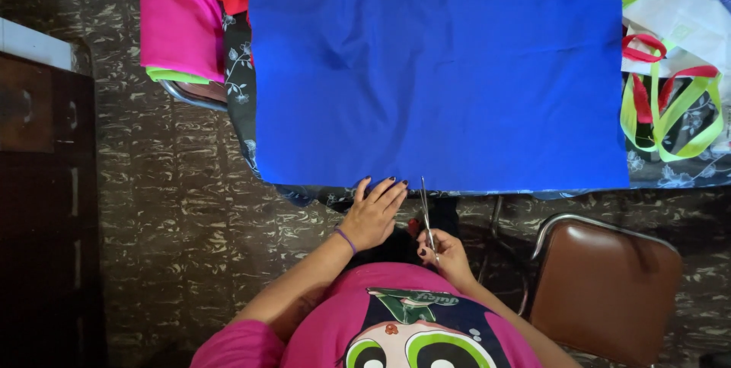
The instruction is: The person measures a blue fabric with a measuring tape and marks it with a pen. They then use scissors to cut the fabric along the marked lines.
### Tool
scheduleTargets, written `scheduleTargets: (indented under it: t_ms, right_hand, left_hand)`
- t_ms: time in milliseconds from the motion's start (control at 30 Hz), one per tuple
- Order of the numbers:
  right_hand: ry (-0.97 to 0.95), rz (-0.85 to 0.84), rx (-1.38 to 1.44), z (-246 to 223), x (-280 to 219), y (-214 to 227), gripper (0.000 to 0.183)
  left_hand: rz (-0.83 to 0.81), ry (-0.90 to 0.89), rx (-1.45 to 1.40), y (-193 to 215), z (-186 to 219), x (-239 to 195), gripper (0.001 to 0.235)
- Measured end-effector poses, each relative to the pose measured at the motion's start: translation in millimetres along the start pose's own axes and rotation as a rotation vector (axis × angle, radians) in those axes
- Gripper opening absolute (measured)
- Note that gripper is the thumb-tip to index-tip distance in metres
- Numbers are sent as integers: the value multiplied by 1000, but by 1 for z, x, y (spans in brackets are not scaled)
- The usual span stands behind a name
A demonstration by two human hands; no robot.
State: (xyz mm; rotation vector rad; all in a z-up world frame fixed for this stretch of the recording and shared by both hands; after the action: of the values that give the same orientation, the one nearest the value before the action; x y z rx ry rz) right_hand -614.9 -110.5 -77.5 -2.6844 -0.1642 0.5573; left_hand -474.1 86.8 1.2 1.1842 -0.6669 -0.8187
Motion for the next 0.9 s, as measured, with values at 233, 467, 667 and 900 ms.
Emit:
scheduleTargets:
  t_ms: [233,467,667,900]
  right_hand:
    - [42,4,14,-14,13,-10,34]
    - [92,25,23,-8,27,-9,35]
    - [115,44,44,3,37,-11,29]
    - [156,84,65,7,41,-10,23]
  left_hand:
    - [12,15,3,0,3,0,73]
    - [11,8,13,0,3,-1,79]
    - [2,17,2,3,6,0,86]
    - [-12,12,-42,5,6,0,91]
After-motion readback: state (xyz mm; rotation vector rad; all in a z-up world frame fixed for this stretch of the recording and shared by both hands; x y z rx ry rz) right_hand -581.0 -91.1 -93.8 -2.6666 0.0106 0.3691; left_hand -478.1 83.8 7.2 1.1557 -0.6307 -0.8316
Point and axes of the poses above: each hand's wrist, its own x-axis towards the middle knuckle, its own y-axis out of the back of the hand, z = x × y, the point moved 3 cm from there along x, towards the middle knuckle, and after that the axes turned 12 degrees about -z, right-handed, at the moved point
